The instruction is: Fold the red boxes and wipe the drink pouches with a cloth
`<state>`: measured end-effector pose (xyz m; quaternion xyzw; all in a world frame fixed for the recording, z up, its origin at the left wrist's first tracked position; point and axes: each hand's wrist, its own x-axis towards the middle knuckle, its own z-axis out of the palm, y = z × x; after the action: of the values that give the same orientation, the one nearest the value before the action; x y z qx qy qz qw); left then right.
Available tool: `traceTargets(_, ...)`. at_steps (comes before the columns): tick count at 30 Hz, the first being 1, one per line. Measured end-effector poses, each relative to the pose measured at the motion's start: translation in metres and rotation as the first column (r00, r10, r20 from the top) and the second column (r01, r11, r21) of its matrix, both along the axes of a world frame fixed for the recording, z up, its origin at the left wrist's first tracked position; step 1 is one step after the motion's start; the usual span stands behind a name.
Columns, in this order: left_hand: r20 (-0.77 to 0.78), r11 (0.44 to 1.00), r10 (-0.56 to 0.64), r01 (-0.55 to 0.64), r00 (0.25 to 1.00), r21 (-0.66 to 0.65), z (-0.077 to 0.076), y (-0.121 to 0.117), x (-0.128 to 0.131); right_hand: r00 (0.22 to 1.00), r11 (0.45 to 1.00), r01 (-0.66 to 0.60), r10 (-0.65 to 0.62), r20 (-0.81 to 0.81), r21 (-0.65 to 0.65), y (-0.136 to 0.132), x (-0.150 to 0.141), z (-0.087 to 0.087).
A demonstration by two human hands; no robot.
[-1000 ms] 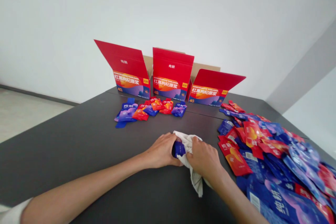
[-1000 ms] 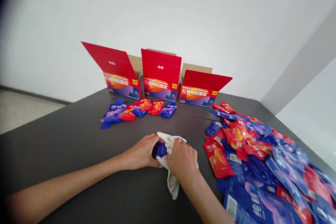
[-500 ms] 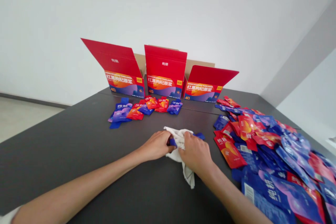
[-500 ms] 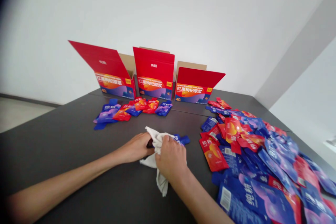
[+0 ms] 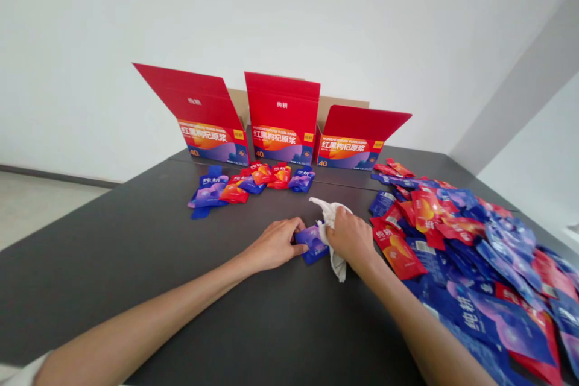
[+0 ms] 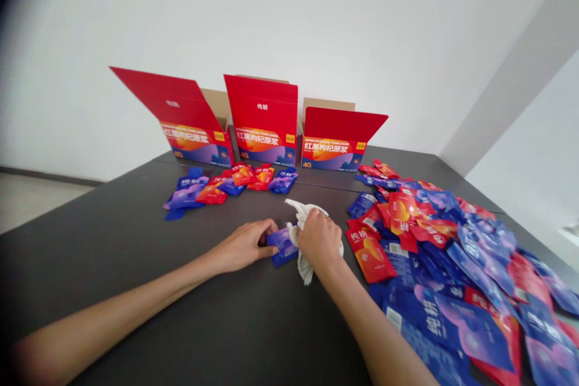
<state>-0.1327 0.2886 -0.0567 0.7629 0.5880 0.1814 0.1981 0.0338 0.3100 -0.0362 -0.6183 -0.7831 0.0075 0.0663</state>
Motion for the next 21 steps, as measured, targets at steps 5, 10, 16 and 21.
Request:
traceTargets(5, -0.024, 1.0, 0.004, -0.004, 1.0, 0.017, -0.002, 0.002, 0.0, 0.959, 0.959, -0.284, 0.284, -0.015, 0.02, -0.005, -0.003, -0.005)
traceTargets(10, -0.023, 1.0, 0.006, -0.006, 1.0, 0.015, -0.002, 0.002, 0.0, 0.996, 0.996, -0.085, 0.085, 0.011, -0.019, 0.006, 0.0, -0.002)
traceTargets(16, -0.063, 0.999, 0.003, 0.0, 0.998, 0.038, -0.003, 0.002, 0.0, 0.945, 0.945, -0.327, 0.327, 0.007, 0.009, -0.002, -0.008, 0.0)
traceTargets(21, -0.037, 0.999, 0.006, -0.004, 0.999, 0.054, -0.006, 0.002, 0.0, 0.996, 0.996, -0.084, 0.084, 0.02, 0.002, 0.007, -0.005, -0.001)
